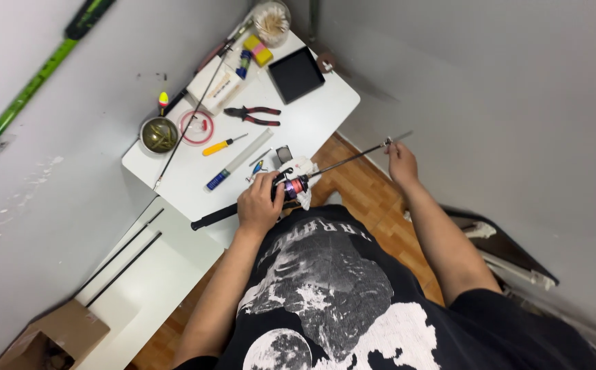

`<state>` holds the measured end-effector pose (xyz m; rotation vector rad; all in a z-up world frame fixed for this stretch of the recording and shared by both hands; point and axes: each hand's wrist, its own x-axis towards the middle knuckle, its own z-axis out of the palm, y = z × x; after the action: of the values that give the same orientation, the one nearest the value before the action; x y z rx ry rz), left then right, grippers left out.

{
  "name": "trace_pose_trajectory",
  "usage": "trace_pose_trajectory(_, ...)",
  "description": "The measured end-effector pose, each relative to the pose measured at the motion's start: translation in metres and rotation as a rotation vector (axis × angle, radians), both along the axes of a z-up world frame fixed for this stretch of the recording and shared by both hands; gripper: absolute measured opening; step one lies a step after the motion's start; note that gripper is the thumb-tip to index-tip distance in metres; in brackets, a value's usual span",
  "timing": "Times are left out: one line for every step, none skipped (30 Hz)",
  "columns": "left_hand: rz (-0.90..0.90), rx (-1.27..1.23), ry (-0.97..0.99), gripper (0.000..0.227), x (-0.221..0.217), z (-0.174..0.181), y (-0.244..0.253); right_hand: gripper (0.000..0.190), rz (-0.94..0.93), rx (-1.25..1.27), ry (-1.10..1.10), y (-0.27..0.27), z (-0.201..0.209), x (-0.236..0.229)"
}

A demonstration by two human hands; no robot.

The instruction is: Assemble a fishing rod by attaching the reel and components.

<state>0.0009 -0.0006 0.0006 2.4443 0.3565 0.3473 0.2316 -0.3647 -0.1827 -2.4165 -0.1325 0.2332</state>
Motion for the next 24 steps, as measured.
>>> trace_pose_trajectory(0.010, 0.004, -0.006, 0.026, 0.003, 0.000, 0.002, 0.030, 0.010, 0.004, -0.006, 0.005, 0.000, 0.006)
trace_pose_trajectory(0.003, 0.000, 0.000, 0.026, 0.001, 0.001, 0.001, 0.030, -0.022, 0.026, 0.012, 0.005, 0.000, 0.002)
trace_pose_trajectory(-0.003, -0.003, 0.007, 0.026, 0.000, 0.001, -0.001, 0.030, -0.053, 0.047, 0.030, 0.004, 0.000, -0.002)
trace_pose_trajectory(-0.002, -0.002, 0.006, 0.026, -0.001, -0.001, 0.000, 0.030, -0.052, 0.048, 0.029, 0.008, 0.004, -0.004)
trace_pose_trajectory(-0.006, -0.003, 0.012, 0.026, -0.002, -0.002, 0.001, 0.031, -0.082, 0.067, 0.074, 0.011, 0.008, -0.006)
trace_pose_trajectory(-0.006, -0.004, 0.015, 0.027, -0.001, -0.003, 0.000, 0.032, -0.109, 0.083, 0.116, 0.014, 0.013, -0.005)
trace_pose_trajectory(-0.001, -0.005, 0.010, 0.027, -0.001, -0.003, 0.000, 0.032, -0.104, 0.083, 0.112, 0.014, 0.017, -0.004)
trace_pose_trajectory(-0.001, -0.007, 0.011, 0.027, -0.001, -0.003, -0.001, 0.032, -0.133, 0.095, 0.166, 0.015, 0.021, -0.004)
trace_pose_trajectory(-0.001, -0.008, 0.012, 0.027, -0.002, -0.003, -0.001, 0.032, -0.162, 0.106, 0.221, 0.016, 0.024, -0.003)
trace_pose_trajectory(0.004, -0.006, 0.010, 0.027, -0.002, -0.003, -0.001, 0.032, -0.157, 0.108, 0.219, 0.014, 0.022, -0.001)
trace_pose_trajectory(0.005, -0.009, 0.007, 0.027, -0.001, -0.002, -0.002, 0.032, -0.146, 0.098, 0.215, 0.012, 0.020, 0.002)
trace_pose_trajectory(-0.001, -0.007, 0.005, 0.027, -0.002, -0.001, 0.000, 0.032, -0.141, 0.093, 0.213, 0.011, 0.015, 0.001)
trace_pose_trajectory(-0.003, 0.000, 0.005, 0.027, -0.001, -0.001, 0.000, 0.032, -0.143, 0.100, 0.214, 0.008, 0.014, 0.003)
trace_pose_trajectory(-0.005, -0.004, 0.006, 0.027, -0.002, 0.000, 0.000, 0.032, -0.136, 0.108, 0.199, 0.002, 0.012, 0.003)
trace_pose_trajectory(-0.007, -0.008, 0.006, 0.027, -0.003, 0.000, -0.001, 0.032, -0.130, 0.116, 0.184, -0.003, 0.010, 0.003)
trace_pose_trajectory(-0.007, -0.002, 0.004, 0.027, -0.002, 0.000, -0.001, 0.032, -0.128, 0.122, 0.183, 0.000, 0.014, 0.004)
trace_pose_trajectory(-0.006, -0.007, 0.003, 0.028, -0.002, 0.000, 0.000, 0.032, -0.127, 0.114, 0.204, 0.002, 0.019, 0.004)
trace_pose_trajectory(-0.005, -0.014, 0.002, 0.028, -0.001, 0.000, -0.001, 0.032, -0.124, 0.104, 0.224, 0.004, 0.024, 0.004)
trace_pose_trajectory(-0.004, -0.010, 0.000, 0.028, -0.002, -0.001, 0.001, 0.032, -0.123, 0.108, 0.222, 0.008, 0.028, 0.002)
trace_pose_trajectory(-0.003, -0.009, 0.001, 0.028, -0.002, -0.003, 0.001, 0.032, -0.102, 0.104, 0.266, 0.010, 0.034, 0.001)
trace_pose_trajectory(-0.002, -0.009, 0.001, 0.028, -0.001, -0.004, 0.001, 0.033, -0.082, 0.099, 0.309, 0.012, 0.040, 0.001)
trace_pose_trajectory(0.002, -0.010, -0.002, 0.028, -0.002, -0.003, -0.001, 0.033, -0.078, 0.098, 0.306, 0.012, 0.042, -0.001)
trace_pose_trajectory(0.002, -0.010, 0.006, 0.028, -0.003, -0.003, -0.002, 0.033, -0.085, 0.073, 0.303, 0.011, 0.045, -0.002)
trace_pose_trajectory(0.002, -0.005, 0.010, 0.028, -0.002, -0.002, -0.001, 0.032, -0.092, 0.054, 0.296, 0.013, 0.046, -0.001)
